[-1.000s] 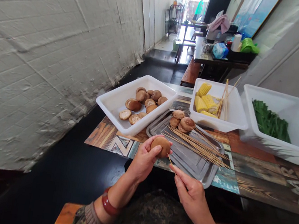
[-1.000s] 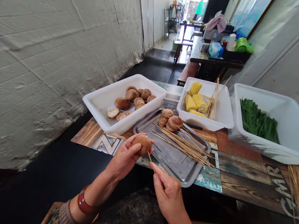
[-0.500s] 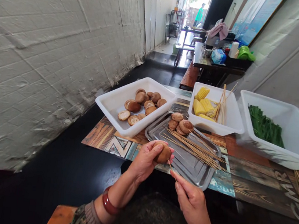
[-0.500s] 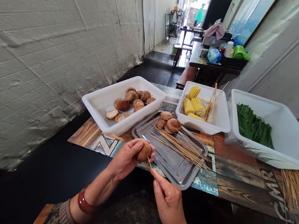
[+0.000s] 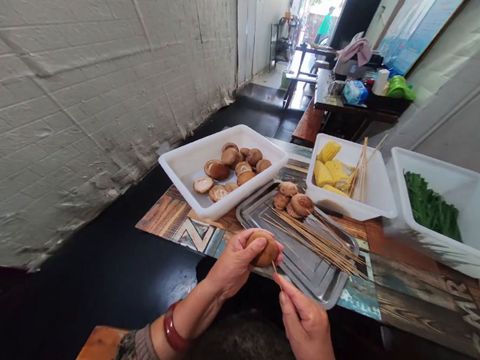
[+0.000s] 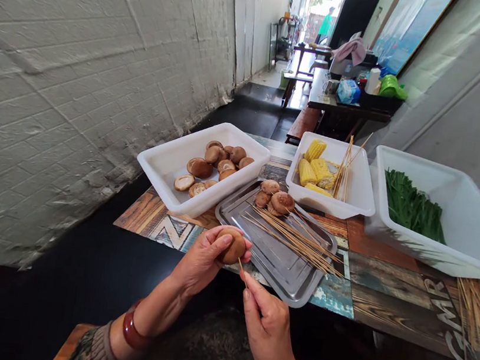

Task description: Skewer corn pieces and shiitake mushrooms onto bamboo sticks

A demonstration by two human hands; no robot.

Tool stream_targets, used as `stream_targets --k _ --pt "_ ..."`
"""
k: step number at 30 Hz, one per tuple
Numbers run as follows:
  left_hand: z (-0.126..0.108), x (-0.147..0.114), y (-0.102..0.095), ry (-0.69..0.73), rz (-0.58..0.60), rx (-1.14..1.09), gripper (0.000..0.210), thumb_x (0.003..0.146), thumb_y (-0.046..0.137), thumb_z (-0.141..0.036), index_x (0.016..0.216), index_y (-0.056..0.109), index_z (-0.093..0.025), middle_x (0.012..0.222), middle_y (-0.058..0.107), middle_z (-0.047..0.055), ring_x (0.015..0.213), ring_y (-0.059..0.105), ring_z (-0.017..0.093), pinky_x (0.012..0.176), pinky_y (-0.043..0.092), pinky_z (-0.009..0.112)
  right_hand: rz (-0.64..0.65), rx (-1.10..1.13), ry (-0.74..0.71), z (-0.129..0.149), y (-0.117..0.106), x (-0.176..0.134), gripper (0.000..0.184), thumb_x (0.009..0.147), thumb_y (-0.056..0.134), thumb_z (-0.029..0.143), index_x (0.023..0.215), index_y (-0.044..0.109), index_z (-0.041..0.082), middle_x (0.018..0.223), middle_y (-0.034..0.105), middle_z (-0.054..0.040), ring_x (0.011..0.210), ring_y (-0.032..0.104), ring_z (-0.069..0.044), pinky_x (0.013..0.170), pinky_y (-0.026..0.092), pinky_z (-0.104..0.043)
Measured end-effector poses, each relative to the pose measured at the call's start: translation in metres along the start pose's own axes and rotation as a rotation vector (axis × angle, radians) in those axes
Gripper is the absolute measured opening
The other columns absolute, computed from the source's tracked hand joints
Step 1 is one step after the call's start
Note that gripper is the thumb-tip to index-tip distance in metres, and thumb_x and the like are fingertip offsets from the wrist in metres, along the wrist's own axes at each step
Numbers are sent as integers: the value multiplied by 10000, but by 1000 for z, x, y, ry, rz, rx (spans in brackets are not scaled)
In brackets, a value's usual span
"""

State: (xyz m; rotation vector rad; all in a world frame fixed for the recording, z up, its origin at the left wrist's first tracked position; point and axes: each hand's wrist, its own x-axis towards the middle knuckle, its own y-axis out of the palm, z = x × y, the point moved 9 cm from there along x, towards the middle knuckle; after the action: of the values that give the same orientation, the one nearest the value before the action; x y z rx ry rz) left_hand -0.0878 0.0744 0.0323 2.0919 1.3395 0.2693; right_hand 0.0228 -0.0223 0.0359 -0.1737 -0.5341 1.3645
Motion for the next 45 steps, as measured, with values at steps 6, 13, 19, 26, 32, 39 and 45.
stream_targets --k 6,13,19,26,32,39,45 --pt "0 -3 4 -10 31 -4 348 748 794 -391 938 669 -127 871 752 110 753 715 224 720 550 323 1 -24 -4 4 -1 4 311 957 505 296 1176 719 240 1128 753 -55 1011 734 -232 910 602 -357" --pt "6 -7 6 -45 28 5 380 732 798 -425 938 665 -135 868 747 110 757 712 237 680 545 317 22 -23 106 1 0 10 326 957 478 388 1020 745 213 701 747 -38 655 728 -204 664 605 -284" --pt "5 -8 5 -50 14 -24 388 743 795 -403 989 646 -144 904 755 115 778 724 234 755 546 337 100 93 238 -13 9 6 345 965 469 439 942 698 182 470 473 63 392 469 -116 441 414 -228" --pt "2 -11 6 -50 23 -35 398 731 806 -397 989 637 -146 919 760 121 781 728 243 778 545 357 119 220 313 -22 14 -3 350 967 490 464 1005 671 168 519 433 75 431 430 -98 447 359 -217" --pt "-2 -21 8 -26 58 -33 424 716 822 -379 1024 639 -151 955 754 126 814 719 247 783 552 371 121 240 250 -12 16 -7 353 973 486 438 1135 660 177 560 536 48 433 481 -107 458 429 -221" --pt "-10 -38 18 23 105 12 418 738 803 -388 1039 644 -145 958 752 128 818 717 244 783 544 353 -17 25 -5 21 -4 -11 299 944 519 354 1109 730 221 928 781 -69 845 751 -220 768 615 -303" --pt "-9 -42 28 23 128 8 402 730 807 -398 1001 657 -142 935 751 126 806 713 245 762 543 349 17 -21 -78 31 -11 -19 331 959 492 307 1189 712 216 1056 774 -84 954 747 -214 858 602 -299"
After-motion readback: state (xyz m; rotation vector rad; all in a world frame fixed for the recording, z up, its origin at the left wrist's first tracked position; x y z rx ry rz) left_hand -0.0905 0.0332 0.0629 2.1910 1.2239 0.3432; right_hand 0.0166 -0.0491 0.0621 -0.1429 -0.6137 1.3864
